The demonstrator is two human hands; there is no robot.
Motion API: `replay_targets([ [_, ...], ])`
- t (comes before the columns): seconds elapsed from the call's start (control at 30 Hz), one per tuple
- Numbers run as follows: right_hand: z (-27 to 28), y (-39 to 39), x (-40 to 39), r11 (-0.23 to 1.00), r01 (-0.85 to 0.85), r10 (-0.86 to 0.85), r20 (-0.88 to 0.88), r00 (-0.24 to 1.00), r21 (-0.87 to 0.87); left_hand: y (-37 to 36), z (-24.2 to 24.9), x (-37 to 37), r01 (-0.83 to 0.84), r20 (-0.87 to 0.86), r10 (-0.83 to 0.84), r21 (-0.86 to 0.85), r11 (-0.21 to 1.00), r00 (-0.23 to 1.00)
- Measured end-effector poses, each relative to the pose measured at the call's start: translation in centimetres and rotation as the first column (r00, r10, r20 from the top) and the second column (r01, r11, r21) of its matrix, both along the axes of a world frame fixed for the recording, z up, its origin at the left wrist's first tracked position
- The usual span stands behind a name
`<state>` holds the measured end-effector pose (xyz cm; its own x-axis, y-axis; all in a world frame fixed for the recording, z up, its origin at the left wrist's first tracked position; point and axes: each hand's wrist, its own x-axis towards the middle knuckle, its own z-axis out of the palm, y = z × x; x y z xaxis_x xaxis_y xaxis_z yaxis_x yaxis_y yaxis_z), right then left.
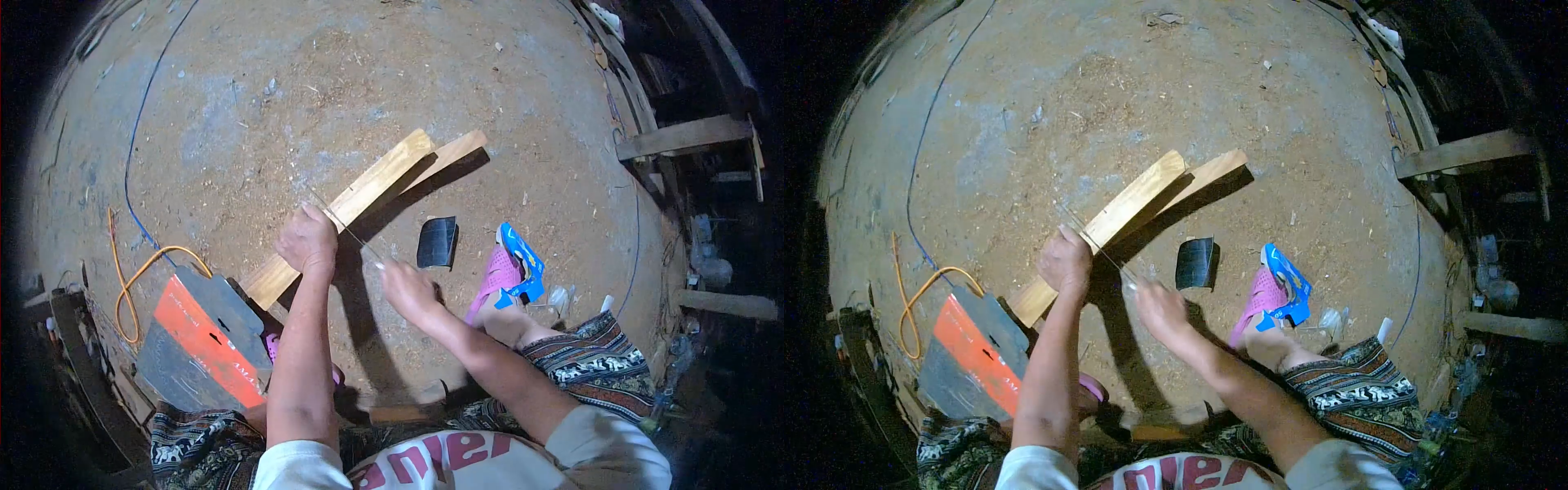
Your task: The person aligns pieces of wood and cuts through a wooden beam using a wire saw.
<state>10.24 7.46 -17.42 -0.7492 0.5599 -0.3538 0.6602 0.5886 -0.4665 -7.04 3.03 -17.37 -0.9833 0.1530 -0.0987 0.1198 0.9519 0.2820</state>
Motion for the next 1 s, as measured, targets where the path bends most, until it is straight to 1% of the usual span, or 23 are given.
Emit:
replay_targets([
  [0.07,-0.7,0.4,-4.7,0.997,-0.001,0.01,-0.123,0.992,0.074,0.1,0.2,-0.2,-0.015,0.038,0.014,0.026,1.0,0.999],
  [0.1,-0.9,0.3,-5.2,0.997,0.0,0.01,-0.142,0.99,0.071,-0.1,0.2,-0.4,-0.015,0.018,0.015,0.022,1.0,1.0],
  [0.17,-1.1,0.4,-5.7,0.98,-0.034,0.069,-0.174,0.982,0.197,0.0,-0.2,-0.5,-0.015,0.002,0.015,-0.006,1.0,1.0],
  [0.2,-0.6,0.5,-4.2,0.977,-0.033,0.071,-0.174,0.982,0.209,0.2,0.1,-0.7,-0.015,0.001,0.015,0.006,1.0,1.0],
  [0.27,0.6,0.3,0.8,0.997,-0.053,0.057,-0.086,0.995,0.052,0.0,0.4,-0.5,0.002,0.017,-0.002,0.001,1.0,1.0],
  [0.3,0.5,0.4,1.5,0.997,-0.061,0.064,-0.073,0.995,0.045,-0.1,0.5,-0.4,-0.005,0.031,0.005,-0.004,1.0,1.0],
  [0.37,0.4,0.0,2.9,0.993,-0.052,0.057,-0.041,0.998,0.109,0.0,0.9,-0.1,-0.001,0.033,-0.001,0.057,0.998,0.999],
  [0.4,-0.3,-0.2,2.2,0.994,-0.035,0.04,-0.044,0.998,0.107,0.0,0.7,0.2,0.016,0.03,-0.018,0.055,0.998,0.999],
  [0.47,-1.9,-0.1,-2.0,0.99,0.007,0.016,-0.157,0.988,0.141,-0.1,0.0,0.0,0.014,0.003,-0.014,0.026,1.0,1.0],
  [0.5,-1.4,0.3,-3.6,0.989,0.013,0.014,-0.184,0.983,0.145,0.0,0.0,-0.1,-0.009,0.031,0.009,-0.025,1.0,0.999],
  [0.57,-0.2,0.6,-5.7,0.997,-0.011,0.019,-0.11,0.994,0.073,-0.4,-0.5,-0.3,0.032,0.003,-0.032,0.003,0.999,0.999],
  [0.6,0.1,0.7,-5.7,0.997,0.005,0.005,-0.125,0.992,0.077,-0.4,-0.2,-0.3,0.068,0.004,-0.068,0.033,0.997,0.998],
  [0.63,0.3,1.0,-5.4,0.997,-0.013,0.023,-0.131,0.991,0.073,-0.6,0.3,-0.3,0.099,0.074,-0.1,0.019,0.995,0.992],
  [0.67,0.5,1.1,-5.1,0.997,-0.037,0.045,-0.134,0.99,0.068,-0.9,0.1,-0.3,0.104,0.068,-0.106,0.022,0.994,0.992],
  [0.73,-0.1,0.9,-5.1,0.998,-0.026,0.034,-0.152,0.988,0.058,-1.8,-0.4,-0.3,0.261,-0.095,-0.252,0.098,0.96,0.963],
  [0.77,-0.4,0.6,-5.2,0.999,0.004,0.004,-0.156,0.988,0.051,-2.3,-0.6,-0.2,0.27,-0.102,-0.261,0.091,0.959,0.96],
  [0.83,-0.1,0.0,-5.6,0.998,0.045,-0.039,-0.168,0.985,0.037,-2.8,0.0,-0.1,0.268,-0.082,-0.261,0.09,0.959,0.962],
  [0.87,0.0,-0.2,-5.9,0.999,0.046,-0.045,-0.16,0.986,0.0,-2.7,0.3,-0.1,0.276,-0.09,-0.269,0.083,0.958,0.959],
  [0.93,-0.3,-0.7,-6.4,0.998,0.045,-0.052,-0.159,0.986,-0.043,-2.7,0.7,-0.3,0.205,-0.078,-0.201,0.047,0.978,0.977],
  [0.97,-0.3,-1.1,-6.4,0.998,0.065,-0.065,-0.175,0.982,-0.007,-2.6,0.7,-0.3,0.205,-0.085,-0.201,0.041,0.978,0.976],
  [1.0,-0.6,-1.4,-6.4,0.996,0.083,-0.076,-0.19,0.979,0.03,-2.6,0.1,-0.3,0.168,-0.106,-0.166,0.014,0.986,0.98],
])
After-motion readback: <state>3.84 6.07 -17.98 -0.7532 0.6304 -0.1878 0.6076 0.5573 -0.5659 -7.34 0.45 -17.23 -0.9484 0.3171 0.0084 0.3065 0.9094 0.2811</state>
